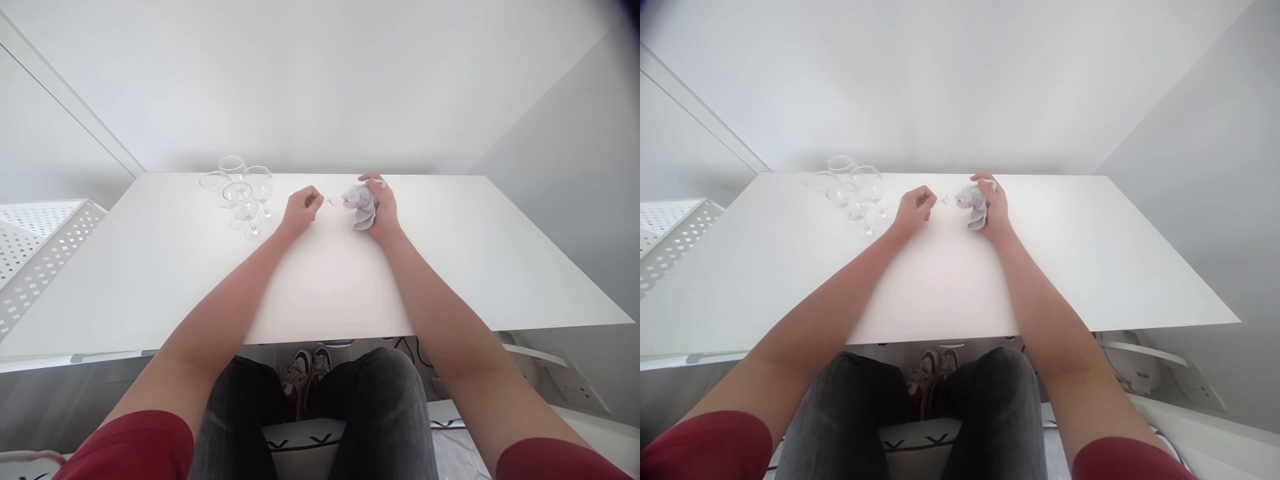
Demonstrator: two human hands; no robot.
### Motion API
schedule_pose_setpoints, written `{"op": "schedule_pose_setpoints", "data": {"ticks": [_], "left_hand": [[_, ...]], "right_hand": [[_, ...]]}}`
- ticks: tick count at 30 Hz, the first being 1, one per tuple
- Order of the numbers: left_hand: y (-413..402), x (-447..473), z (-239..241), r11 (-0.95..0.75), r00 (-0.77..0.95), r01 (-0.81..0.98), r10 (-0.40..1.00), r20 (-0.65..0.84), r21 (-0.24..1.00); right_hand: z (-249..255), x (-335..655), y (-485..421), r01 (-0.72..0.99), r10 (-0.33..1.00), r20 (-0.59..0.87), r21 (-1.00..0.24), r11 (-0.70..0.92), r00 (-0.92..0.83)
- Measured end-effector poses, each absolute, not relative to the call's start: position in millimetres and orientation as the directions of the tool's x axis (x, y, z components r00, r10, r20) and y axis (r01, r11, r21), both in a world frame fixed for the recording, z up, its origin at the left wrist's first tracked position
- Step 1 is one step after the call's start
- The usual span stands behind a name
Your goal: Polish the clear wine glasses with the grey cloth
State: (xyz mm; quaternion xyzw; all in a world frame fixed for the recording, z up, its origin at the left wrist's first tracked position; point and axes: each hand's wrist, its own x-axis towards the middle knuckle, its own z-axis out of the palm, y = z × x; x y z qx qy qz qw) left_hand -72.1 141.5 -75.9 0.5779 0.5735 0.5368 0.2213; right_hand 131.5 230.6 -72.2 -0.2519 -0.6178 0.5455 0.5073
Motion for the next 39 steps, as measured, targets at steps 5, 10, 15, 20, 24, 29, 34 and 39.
{"op": "schedule_pose_setpoints", "data": {"ticks": [5,10,15,20,24,29,34,39], "left_hand": [[132,-67,-71,-0.296,-0.042,0.476,0.933,0.357,0.828],[133,-69,-70,-0.305,-0.250,0.370,0.877,0.411,0.877],[134,-69,-68,-0.254,-0.250,0.288,0.911,0.328,0.923],[131,-66,-67,-0.243,-0.023,0.365,0.963,0.270,0.899],[131,-67,-68,-0.243,-0.135,0.360,0.942,0.308,0.901],[133,-69,-68,-0.247,-0.255,0.293,0.911,0.324,0.924],[135,-67,-68,-0.272,-0.073,0.393,0.943,0.325,0.878],[136,-72,-71,-0.282,-0.246,0.270,0.904,0.349,0.921]], "right_hand": [[-74,128,227,-0.175,0.841,0.370,-0.929,0.326,-0.395],[-68,129,219,-0.156,0.773,0.320,-0.947,0.282,-0.548],[-71,132,228,-0.292,0.851,0.326,-0.932,0.216,-0.412],[-77,129,230,-0.214,0.846,0.406,-0.912,0.350,-0.345],[-75,128,224,-0.111,0.808,0.403,-0.912,0.396,-0.430],[-71,128,221,-0.174,0.781,0.326,-0.945,0.276,-0.533],[-82,134,241,-0.342,0.875,0.371,-0.903,0.261,-0.312],[-92,137,265,-0.522,0.925,0.375,-0.802,0.291,-0.059]]}}
